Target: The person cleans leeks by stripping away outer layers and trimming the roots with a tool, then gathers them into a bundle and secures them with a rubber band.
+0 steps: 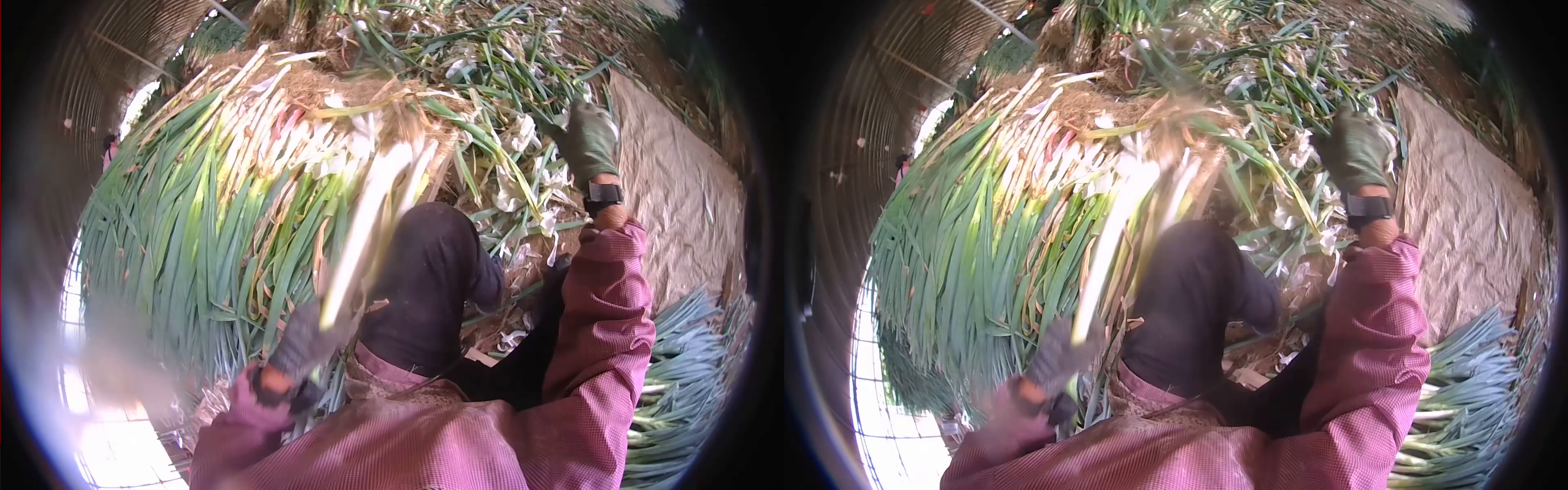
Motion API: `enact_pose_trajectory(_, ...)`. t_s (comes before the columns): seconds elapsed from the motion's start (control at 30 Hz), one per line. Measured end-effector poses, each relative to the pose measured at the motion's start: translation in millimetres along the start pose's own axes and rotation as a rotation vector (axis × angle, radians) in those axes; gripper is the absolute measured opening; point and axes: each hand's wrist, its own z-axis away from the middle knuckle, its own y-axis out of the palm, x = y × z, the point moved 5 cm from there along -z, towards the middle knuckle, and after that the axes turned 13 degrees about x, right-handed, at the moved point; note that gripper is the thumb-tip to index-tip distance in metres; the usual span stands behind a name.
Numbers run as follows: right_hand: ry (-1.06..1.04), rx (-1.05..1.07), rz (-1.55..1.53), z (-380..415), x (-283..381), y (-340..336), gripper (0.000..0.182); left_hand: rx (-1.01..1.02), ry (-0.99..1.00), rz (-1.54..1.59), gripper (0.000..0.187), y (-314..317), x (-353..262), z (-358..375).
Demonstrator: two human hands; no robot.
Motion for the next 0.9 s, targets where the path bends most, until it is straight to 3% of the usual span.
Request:
enact_pose_trajectory(0.03,0.142,0.454,-0.085,3,8,-3,0.042,0.033,-0.149,0.214,0.018,-14,-9,-22)
enact_pose_trajectory(0.07,0.187,0.521,-0.183,8,7,6,0.041,0.036,-0.301,0.405,0.022,-27,-18,-43)
enact_pose_trajectory(0.1,0.229,0.581,-0.281,12,5,16,0.04,-0.008,-0.14,0.223,0.022,-33,-22,-68)
enact_pose_trajectory(0.13,0.203,0.564,-0.266,14,8,11,0.036,-0.055,0.025,0.045,0.023,-34,-21,-96)
enact_pose_trajectory(0.2,0.125,0.464,-0.288,14,10,10,0.028,-0.045,-0.013,0.004,0.035,-33,-28,-140)
enact_pose_trajectory(0.3,0.042,0.37,-0.343,19,15,5,0.024,-0.038,-0.316,-0.259,0.049,-17,-18,-191)
enact_pose_trajectory(0.4,-0.128,0.551,-0.322,21,27,22,0.021,-0.274,-0.284,-0.218,0.047,-2,-12,-187)
enact_pose_trajectory(0.53,-0.279,0.626,-0.334,34,41,34,0.02,-0.145,-0.248,-0.296,0.043,-6,0,-177)
enact_pose_trajectory(0.7,-0.273,0.594,-0.474,36,38,22,0.019,-0.113,0.009,0.264,0.019,-62,66,-137)
enact_pose_trajectory(0.77,-0.285,0.606,-0.445,32,39,26,0.027,-0.058,-0.083,0.559,0.015,-104,40,-102)
enact_pose_trajectory(0.8,-0.299,0.567,-0.443,32,40,28,0.027,-0.082,-0.205,0.544,0.017,-118,41,-89)
enact_pose_trajectory(0.87,-0.328,0.514,-0.48,30,50,32,0.028,-0.109,-0.203,0.531,0.018,-127,62,-87)
enact_pose_trajectory(0.9,-0.257,0.583,-0.505,27,59,36,0.03,-0.125,-0.189,0.524,0.019,-132,67,-88)
